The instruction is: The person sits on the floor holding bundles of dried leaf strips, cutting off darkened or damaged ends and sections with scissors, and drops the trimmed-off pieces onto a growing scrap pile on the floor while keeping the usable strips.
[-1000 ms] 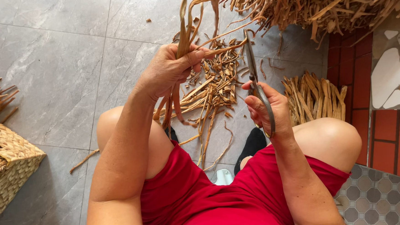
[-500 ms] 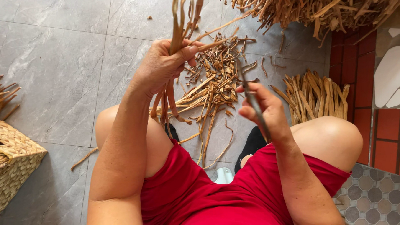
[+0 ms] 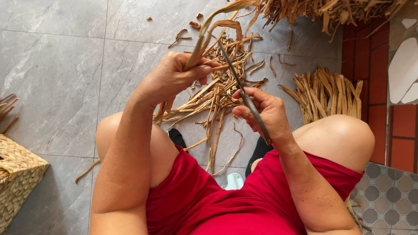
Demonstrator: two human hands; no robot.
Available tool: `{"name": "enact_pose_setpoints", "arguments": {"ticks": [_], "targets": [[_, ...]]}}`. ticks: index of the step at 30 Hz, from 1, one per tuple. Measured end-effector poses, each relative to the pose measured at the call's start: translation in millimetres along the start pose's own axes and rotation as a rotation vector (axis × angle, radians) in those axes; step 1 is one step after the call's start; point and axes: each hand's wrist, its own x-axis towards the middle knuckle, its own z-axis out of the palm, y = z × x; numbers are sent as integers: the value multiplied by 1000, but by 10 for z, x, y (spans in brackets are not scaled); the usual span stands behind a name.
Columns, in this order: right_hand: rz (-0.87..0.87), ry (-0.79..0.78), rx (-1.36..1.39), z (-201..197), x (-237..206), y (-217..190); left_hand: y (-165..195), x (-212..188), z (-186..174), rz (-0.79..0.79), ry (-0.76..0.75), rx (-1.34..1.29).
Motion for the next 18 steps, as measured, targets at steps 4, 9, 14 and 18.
{"name": "enact_pose_setpoints", "arguments": {"ticks": [4, 9, 14, 18], "targets": [[-97, -6, 88, -105, -37, -15, 168, -129, -96, -30, 7, -52], [-182, -144, -10, -287, -47, -39, 245, -199, -132, -41, 15, -40], [-59, -191, -107, -290, 41, -13, 162, -166, -87, -22, -27, 22], [-63, -212, -100, -261, 68, -18, 113, -148, -39, -48, -53, 77]]}}
